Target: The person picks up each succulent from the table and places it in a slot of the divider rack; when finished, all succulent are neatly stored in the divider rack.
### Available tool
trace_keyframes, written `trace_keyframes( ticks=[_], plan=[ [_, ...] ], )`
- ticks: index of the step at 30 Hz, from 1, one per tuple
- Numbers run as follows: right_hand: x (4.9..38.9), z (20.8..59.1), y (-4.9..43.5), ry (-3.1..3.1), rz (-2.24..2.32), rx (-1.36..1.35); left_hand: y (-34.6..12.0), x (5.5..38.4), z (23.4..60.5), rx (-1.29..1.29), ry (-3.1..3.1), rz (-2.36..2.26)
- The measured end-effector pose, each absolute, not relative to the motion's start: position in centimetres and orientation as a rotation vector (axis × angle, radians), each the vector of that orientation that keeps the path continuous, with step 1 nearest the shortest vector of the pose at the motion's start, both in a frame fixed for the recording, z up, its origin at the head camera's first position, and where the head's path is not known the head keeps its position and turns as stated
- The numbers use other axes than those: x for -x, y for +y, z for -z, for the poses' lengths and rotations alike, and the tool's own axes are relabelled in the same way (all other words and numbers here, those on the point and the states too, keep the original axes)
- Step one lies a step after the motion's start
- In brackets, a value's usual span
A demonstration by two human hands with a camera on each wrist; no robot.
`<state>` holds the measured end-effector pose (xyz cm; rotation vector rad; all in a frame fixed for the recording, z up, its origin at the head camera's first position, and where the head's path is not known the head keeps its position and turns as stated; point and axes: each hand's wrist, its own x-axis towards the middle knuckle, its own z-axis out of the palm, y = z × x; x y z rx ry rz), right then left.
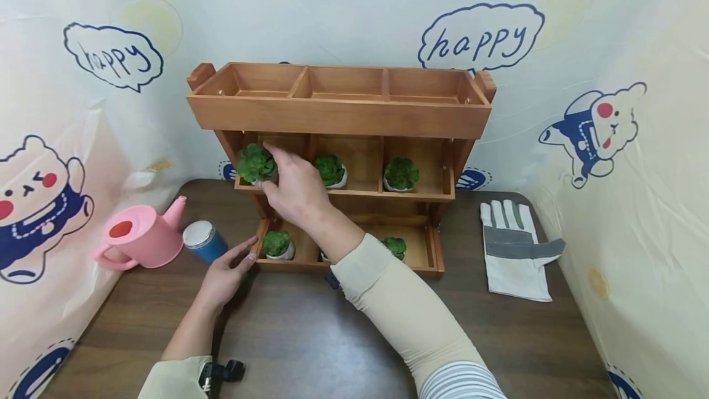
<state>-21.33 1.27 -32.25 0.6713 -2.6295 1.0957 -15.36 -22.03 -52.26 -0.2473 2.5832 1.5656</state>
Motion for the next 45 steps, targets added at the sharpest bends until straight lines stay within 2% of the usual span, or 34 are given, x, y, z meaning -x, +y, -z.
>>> trace_keyframes(
  ticks=[16, 34, 45],
  plan=[
    [22.2, 32.1, 1.1, -2.879, -0.841, -0.673, -21.8, 15.4, 52.0, 0.247, 2.561, -1.543],
    [20.5, 32.8, 3.3, -2.698, -1.328, -0.722, -22.0, 15.5, 52.0, 0.244, 2.566, -1.554],
    [18.9, 33.8, 4.9, -2.578, -1.408, -0.730, -22.0, 15.4, 51.9, 0.231, 2.564, -1.551]
  ],
)
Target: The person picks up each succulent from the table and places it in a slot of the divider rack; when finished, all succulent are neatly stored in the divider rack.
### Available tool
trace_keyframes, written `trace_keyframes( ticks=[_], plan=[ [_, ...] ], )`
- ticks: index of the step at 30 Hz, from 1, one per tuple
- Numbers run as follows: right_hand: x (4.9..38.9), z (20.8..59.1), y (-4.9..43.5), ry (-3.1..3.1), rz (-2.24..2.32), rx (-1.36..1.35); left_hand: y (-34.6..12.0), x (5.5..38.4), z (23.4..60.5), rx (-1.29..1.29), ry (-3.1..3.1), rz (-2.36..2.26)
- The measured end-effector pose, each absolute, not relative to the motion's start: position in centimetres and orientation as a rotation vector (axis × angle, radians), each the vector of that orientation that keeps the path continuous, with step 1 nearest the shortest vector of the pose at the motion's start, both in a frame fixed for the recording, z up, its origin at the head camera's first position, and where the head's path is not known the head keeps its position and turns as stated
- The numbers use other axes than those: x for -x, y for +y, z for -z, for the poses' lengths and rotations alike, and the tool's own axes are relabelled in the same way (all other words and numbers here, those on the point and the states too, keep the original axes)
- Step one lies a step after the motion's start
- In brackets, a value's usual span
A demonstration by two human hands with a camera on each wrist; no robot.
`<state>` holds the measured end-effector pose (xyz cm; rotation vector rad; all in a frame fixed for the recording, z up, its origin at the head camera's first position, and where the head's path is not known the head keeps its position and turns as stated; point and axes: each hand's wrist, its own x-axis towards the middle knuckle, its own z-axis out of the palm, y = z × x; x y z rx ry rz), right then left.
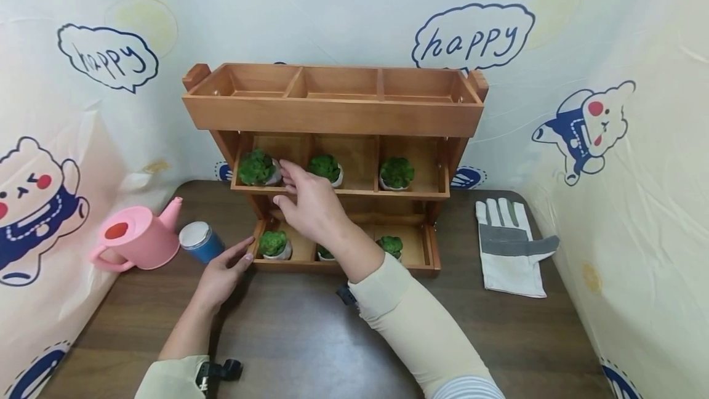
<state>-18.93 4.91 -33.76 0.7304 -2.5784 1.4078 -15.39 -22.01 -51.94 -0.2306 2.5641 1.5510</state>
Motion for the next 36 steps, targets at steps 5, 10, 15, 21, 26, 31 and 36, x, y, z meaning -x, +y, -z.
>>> trace_keyframes(
  ticks=[5, 10, 15, 21, 26, 31, 36],
  plan=[
    [18.2, 34.2, 5.5, -2.501, -1.446, -0.760, -22.0, 15.3, 51.8, 0.244, 2.549, -1.541],
    [17.4, 34.8, 6.2, -2.436, -1.495, -0.767, -21.9, 15.2, 51.7, 0.247, 2.548, -1.538],
    [16.6, 35.6, 7.1, -2.393, -1.556, -0.732, -21.8, 15.2, 51.6, 0.227, 2.550, -1.541],
    [16.1, 36.5, 8.0, -2.307, -1.587, -0.726, -21.9, 15.3, 51.7, 0.218, 2.564, -1.531],
    [15.7, 37.1, 8.7, -2.243, -1.657, -0.712, -22.1, 15.5, 51.6, 0.236, 2.544, -1.507],
    [15.4, 38.1, 9.7, -2.265, -1.704, -0.700, -22.2, 15.6, 51.6, 0.238, 2.528, -1.506],
    [15.1, 39.1, 10.5, -2.270, -1.712, -0.698, -22.1, 15.6, 51.7, 0.252, 2.530, -1.513]
  ],
)
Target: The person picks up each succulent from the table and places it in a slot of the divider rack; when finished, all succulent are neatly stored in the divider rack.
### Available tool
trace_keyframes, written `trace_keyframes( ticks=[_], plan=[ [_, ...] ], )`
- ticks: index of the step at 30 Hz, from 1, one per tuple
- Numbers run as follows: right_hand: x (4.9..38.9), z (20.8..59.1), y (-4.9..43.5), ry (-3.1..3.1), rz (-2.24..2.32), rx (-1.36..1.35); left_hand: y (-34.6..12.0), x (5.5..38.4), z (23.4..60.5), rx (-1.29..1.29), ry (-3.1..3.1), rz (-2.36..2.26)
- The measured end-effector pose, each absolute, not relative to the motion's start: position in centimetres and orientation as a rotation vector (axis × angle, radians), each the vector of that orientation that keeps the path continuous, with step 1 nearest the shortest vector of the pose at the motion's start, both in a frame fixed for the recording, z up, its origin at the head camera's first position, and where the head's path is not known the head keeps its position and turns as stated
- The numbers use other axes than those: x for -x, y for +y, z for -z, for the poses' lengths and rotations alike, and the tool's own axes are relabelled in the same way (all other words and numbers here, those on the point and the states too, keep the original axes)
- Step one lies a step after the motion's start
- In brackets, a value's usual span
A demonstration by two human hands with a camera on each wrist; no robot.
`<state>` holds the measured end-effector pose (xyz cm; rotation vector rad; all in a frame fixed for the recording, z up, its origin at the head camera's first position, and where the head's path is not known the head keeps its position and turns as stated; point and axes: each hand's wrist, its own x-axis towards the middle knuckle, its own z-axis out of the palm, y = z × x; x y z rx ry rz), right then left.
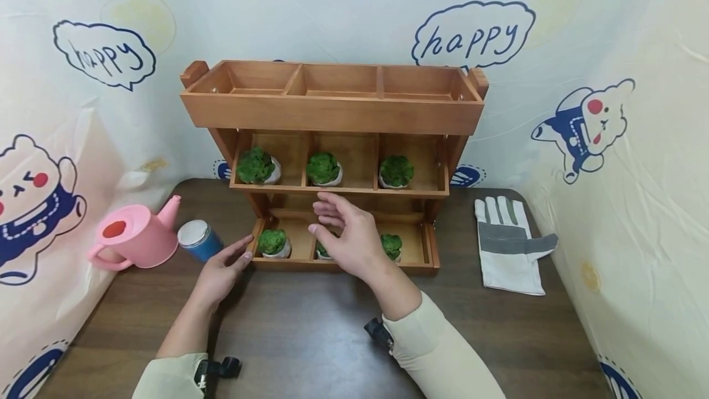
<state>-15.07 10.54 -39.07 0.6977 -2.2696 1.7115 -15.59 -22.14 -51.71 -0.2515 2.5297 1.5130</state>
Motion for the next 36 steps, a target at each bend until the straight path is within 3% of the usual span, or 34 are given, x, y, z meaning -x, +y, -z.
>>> trace_keyframes(
  ticks=[14, 36],
  plan=[
    [13.8, 41.4, 13.1, -2.197, -1.683, -0.711, -22.3, 15.4, 51.6, 0.264, 2.518, -1.509],
    [12.2, 44.4, 19.1, -2.455, -1.468, -0.394, -23.0, 15.5, 51.2, 0.148, 2.584, -1.404]
  ],
)
